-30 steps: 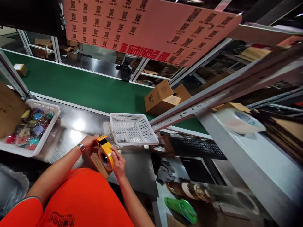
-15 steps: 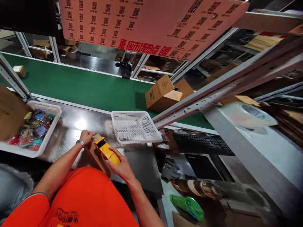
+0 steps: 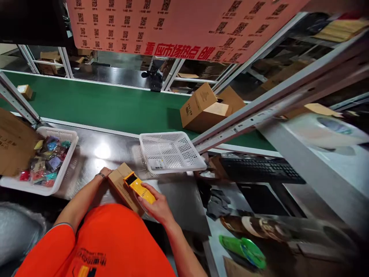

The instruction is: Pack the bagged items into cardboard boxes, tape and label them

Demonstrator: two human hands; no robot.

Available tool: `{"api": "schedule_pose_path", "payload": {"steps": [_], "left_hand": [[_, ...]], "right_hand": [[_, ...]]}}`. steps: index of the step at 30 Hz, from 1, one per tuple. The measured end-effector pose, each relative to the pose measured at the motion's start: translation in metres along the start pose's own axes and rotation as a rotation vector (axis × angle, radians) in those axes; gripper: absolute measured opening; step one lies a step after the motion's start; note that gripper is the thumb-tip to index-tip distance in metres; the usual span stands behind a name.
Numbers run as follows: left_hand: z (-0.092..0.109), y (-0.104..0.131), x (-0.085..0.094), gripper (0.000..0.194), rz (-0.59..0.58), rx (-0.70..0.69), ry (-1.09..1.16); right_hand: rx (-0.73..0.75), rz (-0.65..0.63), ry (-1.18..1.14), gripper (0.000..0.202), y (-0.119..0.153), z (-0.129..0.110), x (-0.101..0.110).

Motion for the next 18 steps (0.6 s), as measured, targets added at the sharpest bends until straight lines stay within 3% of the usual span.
{"api": "schedule_pose_path", "payload": {"steps": [3, 4, 8, 10, 13, 16, 18], "left_hand": [[0.001, 0.000, 0.016, 0.026, -0.019, -0.030, -0.135], [0.004, -0.001, 0.024, 0.031, -0.023, -0.059, -0.163], [0.045, 0.000, 0.044, 0.075, -0.120, -0.265, -0.207], [0.081, 0.012, 0.035, 0.103, -0.241, -0.502, -0.306], [0.124, 0.039, 0.002, 0.136, -0.420, -0.843, -0.577], [0.140, 0.054, -0.023, 0.135, -0.517, -0.967, -0.772], [0.144, 0.057, -0.028, 0.128, -0.539, -1.008, -0.827]], "right_hand": [[0.018, -0.004, -0.003, 0.063, 0.000, 0.001, 0.000], [0.023, -0.004, -0.004, 0.062, -0.001, 0.001, 0.000], [0.030, -0.015, 0.002, 0.062, -0.002, 0.000, 0.001], [0.031, -0.025, 0.007, 0.063, -0.003, -0.001, 0.002], [0.038, -0.043, 0.029, 0.062, -0.005, -0.007, 0.001], [0.003, -0.077, 0.049, 0.065, -0.005, -0.014, -0.003], [-0.024, -0.097, 0.082, 0.068, 0.002, -0.017, 0.000]]}}
Point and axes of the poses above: each hand's wrist, its own y-axis away from the middle knuckle, its own x-axis out of the back of the hand, z = x × y, the point moved 8 cm from there along -y, towards the middle knuckle, and after that the axes turned 1 degree about z, right-handed, at the moved point
